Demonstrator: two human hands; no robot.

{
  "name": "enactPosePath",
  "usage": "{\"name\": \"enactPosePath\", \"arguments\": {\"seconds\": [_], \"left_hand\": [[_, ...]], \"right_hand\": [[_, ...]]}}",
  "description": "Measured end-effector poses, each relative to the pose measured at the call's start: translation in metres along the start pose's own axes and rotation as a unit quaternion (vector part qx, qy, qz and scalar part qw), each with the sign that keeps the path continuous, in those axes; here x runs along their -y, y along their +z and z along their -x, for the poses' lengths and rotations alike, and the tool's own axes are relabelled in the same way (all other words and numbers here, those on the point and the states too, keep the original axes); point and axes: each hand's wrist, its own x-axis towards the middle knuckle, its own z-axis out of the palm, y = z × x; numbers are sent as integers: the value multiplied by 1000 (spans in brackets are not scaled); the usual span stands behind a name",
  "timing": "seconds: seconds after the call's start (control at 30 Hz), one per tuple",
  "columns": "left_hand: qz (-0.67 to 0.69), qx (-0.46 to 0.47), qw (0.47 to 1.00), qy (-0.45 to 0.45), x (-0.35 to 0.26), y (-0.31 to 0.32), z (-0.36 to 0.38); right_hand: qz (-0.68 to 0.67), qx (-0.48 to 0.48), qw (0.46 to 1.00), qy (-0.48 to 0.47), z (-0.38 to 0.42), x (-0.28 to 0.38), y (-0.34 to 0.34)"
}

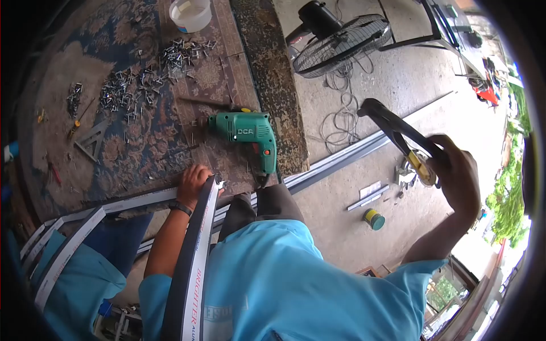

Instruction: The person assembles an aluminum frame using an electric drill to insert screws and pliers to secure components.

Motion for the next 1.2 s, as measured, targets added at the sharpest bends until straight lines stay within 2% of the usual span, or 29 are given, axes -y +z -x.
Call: {"name": "enactPosePath", "arguments": {"seconds": [0.1, 0.17, 0.27, 0.33, 0.37, 0.4, 0.43, 0.47, 0.53, 0.63, 0.7, 0.77, 0.83, 0.9, 0.97, 1.03, 1.07, 1.17, 1.2], "left_hand": [[-4, 12, 1000, -9, -5, -6, -2], [-5, 19, 1000, -18, -4, -1, 0], [-1, 28, 999, -38, 1, 2, 4], [-12, 37, 998, -50, -4, -1, 5], [-20, 41, 998, -51, -7, -5, 2], [-12, 28, 999, -29, -6, -5, 1], [-4, 15, 1000, -7, -5, -3, 1], [-4, 16, 1000, -3, -5, -4, 0], [7, 7, 1000, -8, -7, -5, -2], [-10, 2, 1000, 17, -1, -3, 0], [-4, -10, 1000, 14, 0, 1, 2], [11, 3, 1000, 4, 3, 2, 4], [33, 5, 999, -29, 0, 2, 7], [34, 70, 995, -55, -1, -1, 7], [13, 61, 997, -48, -1, 2, 9], [0, 59, 997, -46, 1, -1, 9], [2, 64, 997, -46, -1, -3, 8], [-6, 60, 998, -35, 1, 1, 8], [-11, 55, 998, -30, 2, 2, 8]], "right_hand": [[-60, -38, 995, 68, 3, 8, 8], [-63, -70, 995, -22, -23, 8, 48], [-109, -20, 994, -18, -46, 24, 56], [-143, 14, 989, -38, -69, 43, 86], [-202, 23, 977, -65, -86, 49, 108], [-229, 32, 969, -81, -111, 54, 132], [-266, -1, 948, -174, -144, 53, 168], [-235, 39, 955, -175, -169, 67, 180], [-317, 168, 923, -141, -221, 90, 209], [-318, 212, 919, -94, -283, 110, 253], [-216, 41, 961, -168, -314, 106, 302], [-103, -125, 966, -201, -293, 110, 326], [15, -281, 937, -208, -234, 135, 309], [-178, -184, 947, -195, -189, 130, 333], [-247, -90, 957, -125, -136, 124, 366], [-405, 71, 911, -33, -101, 132, 384], [-339, 8, 939, -53, -92, 139, 396], [-303, -10, 953, -23, -86, 151, 392], [-381, 29, 924, -6, -96, 148, 391]]}}
